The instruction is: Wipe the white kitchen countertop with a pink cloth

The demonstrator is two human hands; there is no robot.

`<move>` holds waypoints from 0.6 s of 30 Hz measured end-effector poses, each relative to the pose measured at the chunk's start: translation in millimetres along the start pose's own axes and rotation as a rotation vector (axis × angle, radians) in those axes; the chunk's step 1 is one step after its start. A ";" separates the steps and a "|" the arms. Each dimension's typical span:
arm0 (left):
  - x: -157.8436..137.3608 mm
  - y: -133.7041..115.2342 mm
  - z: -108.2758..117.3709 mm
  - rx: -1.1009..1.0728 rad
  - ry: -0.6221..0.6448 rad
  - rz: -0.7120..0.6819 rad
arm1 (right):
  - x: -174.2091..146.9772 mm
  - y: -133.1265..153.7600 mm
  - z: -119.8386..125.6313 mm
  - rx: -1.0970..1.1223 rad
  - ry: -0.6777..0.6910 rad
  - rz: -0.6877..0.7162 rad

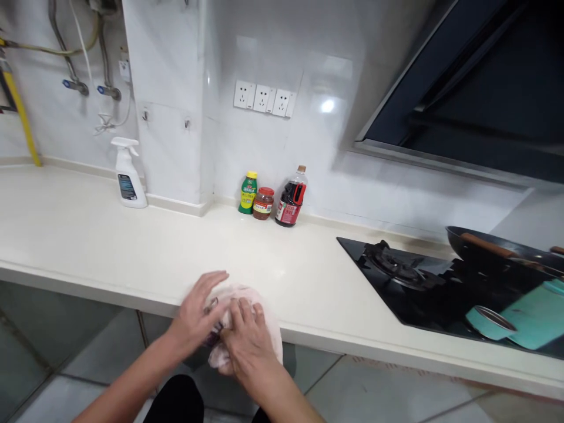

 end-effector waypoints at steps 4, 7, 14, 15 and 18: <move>-42.2 -23.5 -33.6 0.037 0.083 -0.115 | -7.4 -8.3 22.4 0.175 -0.013 0.102; -52.5 -19.0 -53.2 0.163 0.156 -0.179 | -23.1 -25.1 47.3 0.388 -0.041 0.218; -31.4 -27.1 -76.8 0.453 0.231 0.045 | -77.0 -123.9 68.8 0.641 -0.346 -0.135; -28.5 -32.3 -84.0 0.486 0.234 0.075 | -88.2 -148.4 66.8 0.567 -0.432 -0.258; -20.3 -48.1 -121.1 0.557 0.286 0.096 | -118.8 -215.3 49.8 0.277 -0.625 -0.512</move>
Point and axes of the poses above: each hand's wrist, its own x-axis towards the middle knuckle, its own z-axis out of the back of the hand, y = z × x, the point moved 4 cm from there along x, towards the middle knuckle, and after that the axes turned 12 degrees about -x, right-handed, at the moved point
